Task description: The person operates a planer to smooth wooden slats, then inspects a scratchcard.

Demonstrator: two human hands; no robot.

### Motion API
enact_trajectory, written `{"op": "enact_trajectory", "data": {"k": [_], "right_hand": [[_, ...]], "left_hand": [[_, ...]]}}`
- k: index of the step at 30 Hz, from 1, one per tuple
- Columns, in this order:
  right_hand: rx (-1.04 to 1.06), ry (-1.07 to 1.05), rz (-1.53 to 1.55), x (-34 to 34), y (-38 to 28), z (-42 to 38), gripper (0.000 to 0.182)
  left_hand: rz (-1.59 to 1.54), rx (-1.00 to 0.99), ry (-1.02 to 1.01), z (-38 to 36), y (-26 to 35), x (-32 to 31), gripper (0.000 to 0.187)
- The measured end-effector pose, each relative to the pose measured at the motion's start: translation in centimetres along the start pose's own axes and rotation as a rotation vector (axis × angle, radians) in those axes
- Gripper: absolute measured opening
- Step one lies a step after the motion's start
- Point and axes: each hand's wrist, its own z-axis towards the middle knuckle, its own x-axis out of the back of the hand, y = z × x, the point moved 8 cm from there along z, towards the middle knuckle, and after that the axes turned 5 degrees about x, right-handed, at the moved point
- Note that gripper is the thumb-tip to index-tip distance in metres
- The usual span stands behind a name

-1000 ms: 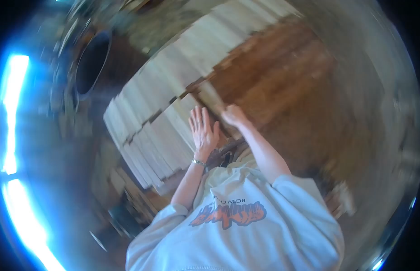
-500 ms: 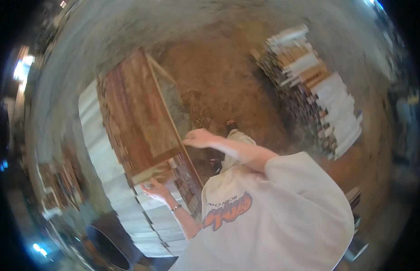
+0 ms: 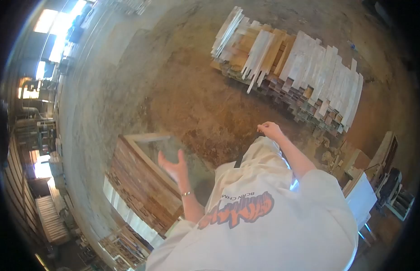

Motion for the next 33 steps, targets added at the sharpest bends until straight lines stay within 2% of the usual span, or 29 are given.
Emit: {"op": "enact_trajectory", "data": {"k": [1, 4, 5, 8, 11, 12, 15, 19, 22, 24, 25, 27, 29, 31, 33], "right_hand": [[-0.019, -0.008, 0.071, 1.3, -0.1, 0.0, 0.043], [-0.045, 0.156, 0.041, 5.3, 3.7, 2.4, 0.039], [-0.084, 0.179, 0.118, 6.0, 4.7, 2.7, 0.039], [-0.201, 0.265, 0.308, 9.9, 4.9, 1.8, 0.036], [-0.243, 0.312, 0.398, 11.5, 7.4, 1.8, 0.035], [-0.282, 0.346, 0.438, 12.4, 7.3, 1.3, 0.043], [-0.353, 0.393, 0.483, 14.9, 7.6, 1.3, 0.042], [-0.336, 0.515, 0.496, 19.2, 7.6, 4.4, 0.039], [-0.406, 0.595, 0.411, 22.6, 6.5, 7.8, 0.036], [-0.388, 0.641, 0.540, 23.8, 7.1, 11.7, 0.031], [-0.389, 0.631, 0.436, 25.1, 5.6, 13.7, 0.031], [-0.186, 0.742, 0.090, 27.6, 2.8, 17.8, 0.030], [-0.095, 0.885, -0.172, 30.7, 1.0, 21.6, 0.029], [-0.072, 1.015, -0.378, 33.1, 0.7, 24.8, 0.032], [-0.105, 1.024, -0.528, 33.6, 2.7, 27.5, 0.034]], "left_hand": [[-0.028, -0.074, -0.066, 0.5, 3.6, -3.0, 0.090], [-0.098, -0.297, -0.262, 1.0, 12.8, -11.8, 0.093], [-0.099, -0.352, -0.317, 1.1, 15.1, -14.6, 0.095], [-0.078, -0.518, -0.440, 1.1, 21.6, -22.1, 0.104], [-0.027, -0.580, -0.538, 1.4, 26.9, -28.6, 0.114], [-0.014, -0.610, -0.548, 1.6, 27.8, -31.2, 0.118], [0.044, -0.629, -0.581, 2.2, 30.9, -38.0, 0.121], [0.086, -0.523, -0.697, 3.5, 33.1, -49.0, 0.128], [0.158, -0.433, -0.813, 4.3, 34.5, -57.2, 0.129], [0.207, -0.354, -0.900, 4.9, 35.5, -62.0, 0.133], [0.239, -0.318, -0.904, 5.5, 36.7, -64.7, 0.134], [0.352, -0.279, -0.939, 5.4, 37.0, -68.7, 0.136], [0.321, -0.351, -0.921, 5.6, 37.7, -72.1, 0.141], [0.342, -0.421, -0.852, 5.1, 38.6, -75.2, 0.145], [0.370, -0.373, -0.857, 4.4, 38.0, -77.4, 0.149]]}}
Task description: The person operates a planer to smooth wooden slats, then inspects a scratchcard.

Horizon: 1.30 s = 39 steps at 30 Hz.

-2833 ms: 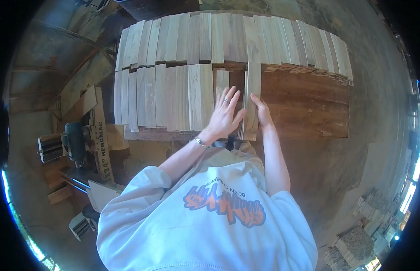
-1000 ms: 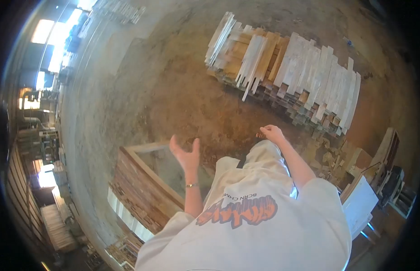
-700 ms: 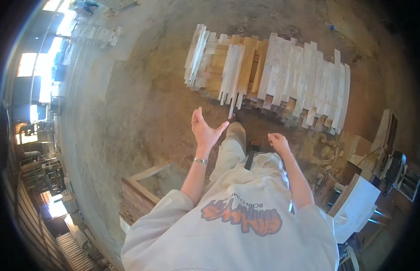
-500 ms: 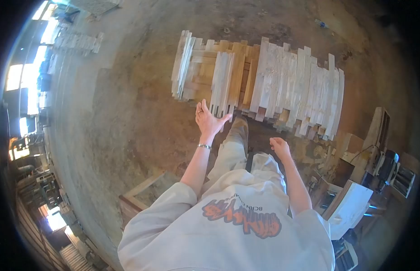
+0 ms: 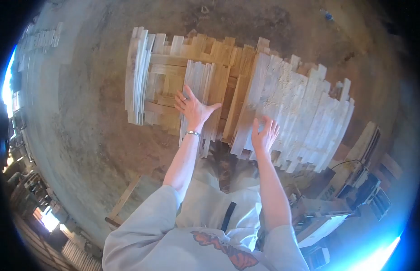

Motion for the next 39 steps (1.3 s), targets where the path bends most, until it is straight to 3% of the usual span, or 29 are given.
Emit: {"op": "enact_trajectory", "data": {"k": [4, 14, 26, 39], "right_hand": [[0.027, 0.043, -0.141, -2.7, 1.3, -0.6, 0.035], [0.045, -0.005, -0.127, -3.2, 1.5, -0.6, 0.036], [0.055, -0.012, -0.140, -3.1, 1.6, -0.6, 0.037], [0.065, -0.003, -0.138, -3.1, 1.4, -0.6, 0.037]], "left_hand": [[0.041, 0.020, -0.017, 0.8, 0.3, -2.4, 0.155], [0.121, 0.025, -0.059, 1.1, 0.2, -2.7, 0.149], [0.015, -0.220, 0.024, 0.9, -5.0, -3.7, 0.141], [0.137, -0.165, -0.180, -3.9, -8.6, -3.5, 0.152]]}}
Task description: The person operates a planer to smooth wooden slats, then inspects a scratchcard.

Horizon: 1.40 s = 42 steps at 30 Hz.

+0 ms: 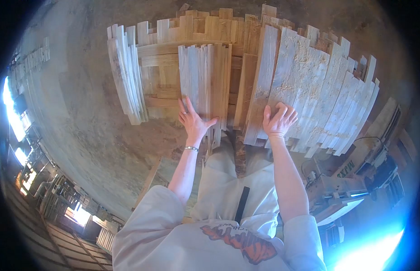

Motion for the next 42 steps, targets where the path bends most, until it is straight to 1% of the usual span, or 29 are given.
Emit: {"op": "enact_trajectory", "data": {"k": [2, 6, 9, 12, 15, 20, 23, 27, 30, 33, 36, 40, 42], "right_hand": [[-0.008, 0.002, 0.001, 0.1, -0.1, 0.0, 0.037], [-0.015, 0.003, -0.013, -0.1, 0.1, -0.1, 0.037], [-0.024, -0.001, -0.005, 0.0, 0.0, -0.2, 0.037], [-0.023, -0.004, 0.000, 0.0, 0.2, 0.0, 0.037], [-0.039, -0.012, 0.002, -0.2, 0.3, -0.3, 0.037], [-0.040, -0.012, 0.013, -0.2, 0.5, -0.2, 0.037], [-0.045, -0.005, 0.023, -0.1, 0.2, -0.3, 0.036], [-0.052, -0.010, 0.015, -0.2, 0.5, -0.3, 0.036], [-0.054, -0.015, 0.010, -0.3, 0.5, -0.3, 0.036], [-0.060, -0.018, 0.015, -0.2, 0.5, -0.3, 0.036], [-0.068, -0.025, 0.022, -0.3, 0.2, -0.3, 0.036], [-0.065, -0.028, 0.018, -0.2, 0.5, -0.3, 0.036], [-0.070, -0.027, 0.022, -0.1, 0.5, -0.2, 0.036]], "left_hand": [[0.027, -0.028, -0.026, -0.7, -0.1, 0.1, 0.153], [0.056, -0.034, -0.002, -2.9, -1.0, -0.3, 0.155], [0.028, -0.015, -0.010, -2.9, -1.0, -0.5, 0.152], [0.024, -0.035, -0.022, -2.3, -1.0, 0.2, 0.150], [0.051, -0.051, 0.003, -2.2, -1.1, 0.4, 0.147], [0.051, -0.074, 0.051, -1.9, -2.0, 0.9, 0.148], [0.067, -0.081, 0.058, -1.3, -1.3, 1.6, 0.147], [0.051, -0.029, 0.039, 1.8, 2.1, 2.8, 0.149], [-0.001, -0.033, 0.037, 4.0, 4.7, 3.1, 0.150], [0.014, -0.044, 0.025, 4.3, 5.5, 3.3, 0.147], [0.015, -0.045, 0.062, 3.7, 5.7, 3.7, 0.144], [0.059, -0.010, 0.129, 4.7, 6.1, 3.3, 0.143], [0.077, 0.034, 0.104, 6.3, 6.6, 2.9, 0.144]]}}
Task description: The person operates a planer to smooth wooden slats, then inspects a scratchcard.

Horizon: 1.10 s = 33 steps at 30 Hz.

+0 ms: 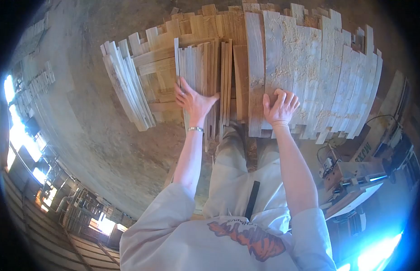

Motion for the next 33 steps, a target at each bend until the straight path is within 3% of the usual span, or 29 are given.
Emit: {"op": "enact_trajectory", "data": {"k": [10, 17, 21, 27, 33], "right_hand": [[-0.005, 0.010, 0.008, 0.2, -0.2, 0.1, 0.036], [-0.021, -0.008, 0.020, 0.1, -0.1, 0.0, 0.036], [-0.013, 0.001, 0.000, 0.3, -0.2, -0.3, 0.036], [-0.014, -0.010, -0.010, 0.1, -0.3, 0.2, 0.035], [-0.075, -0.019, 0.012, 0.5, -0.2, 0.2, 0.038]], "left_hand": [[-0.092, 0.117, -0.054, 1.9, 0.2, 1.0, 0.145], [-0.164, 0.018, 0.160, 2.5, -3.6, 6.1, 0.146], [-0.026, 0.153, -0.010, 5.5, -5.2, 2.6, 0.147], [0.047, 0.068, 0.098, 3.9, -5.9, 2.2, 0.147], [0.149, 0.225, -0.035, 3.5, -5.0, 3.7, 0.147]]}}
